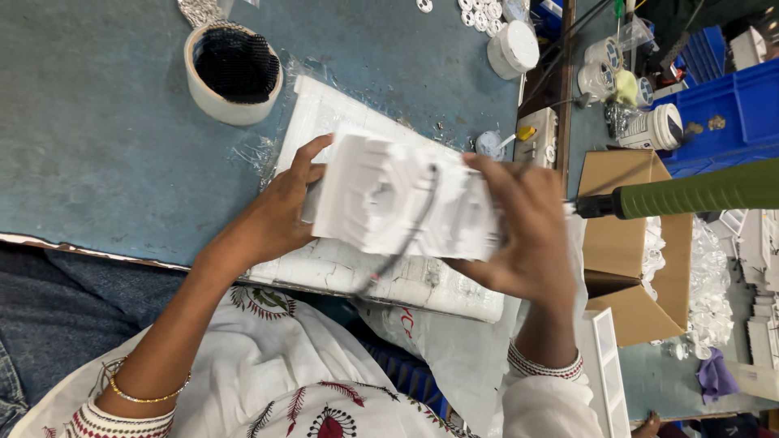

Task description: The person assembles a three-lamp LED downlight fixture at a factory workbench. They place LED modules into the housing compartments, fit white trim rings and honeycomb louvers over each lamp, then flip the fixture over and attach its black wiring connectors.

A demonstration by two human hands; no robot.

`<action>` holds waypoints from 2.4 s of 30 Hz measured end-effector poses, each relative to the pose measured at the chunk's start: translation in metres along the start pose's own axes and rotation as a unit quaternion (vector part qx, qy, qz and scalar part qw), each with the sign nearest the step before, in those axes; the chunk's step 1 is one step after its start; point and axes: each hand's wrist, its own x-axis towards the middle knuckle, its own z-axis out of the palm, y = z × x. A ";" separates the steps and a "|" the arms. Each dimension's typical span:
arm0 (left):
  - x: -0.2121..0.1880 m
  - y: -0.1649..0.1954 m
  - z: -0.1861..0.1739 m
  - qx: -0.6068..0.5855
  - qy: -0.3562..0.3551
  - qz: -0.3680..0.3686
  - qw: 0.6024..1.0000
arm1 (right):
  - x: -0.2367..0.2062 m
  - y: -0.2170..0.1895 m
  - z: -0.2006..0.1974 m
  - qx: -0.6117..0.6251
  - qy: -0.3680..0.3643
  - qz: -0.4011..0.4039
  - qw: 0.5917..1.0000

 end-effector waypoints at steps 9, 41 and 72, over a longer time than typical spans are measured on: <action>0.002 0.004 -0.005 0.005 0.026 0.053 0.998 | 0.016 -0.014 0.019 -0.027 -0.038 -0.074 0.996; 0.022 0.010 0.001 0.079 0.051 -0.028 0.995 | 0.019 0.041 0.022 0.105 -0.029 0.146 0.983; 0.052 0.040 0.051 0.333 -0.041 0.112 0.935 | -0.013 0.053 0.003 0.125 -0.003 0.181 0.975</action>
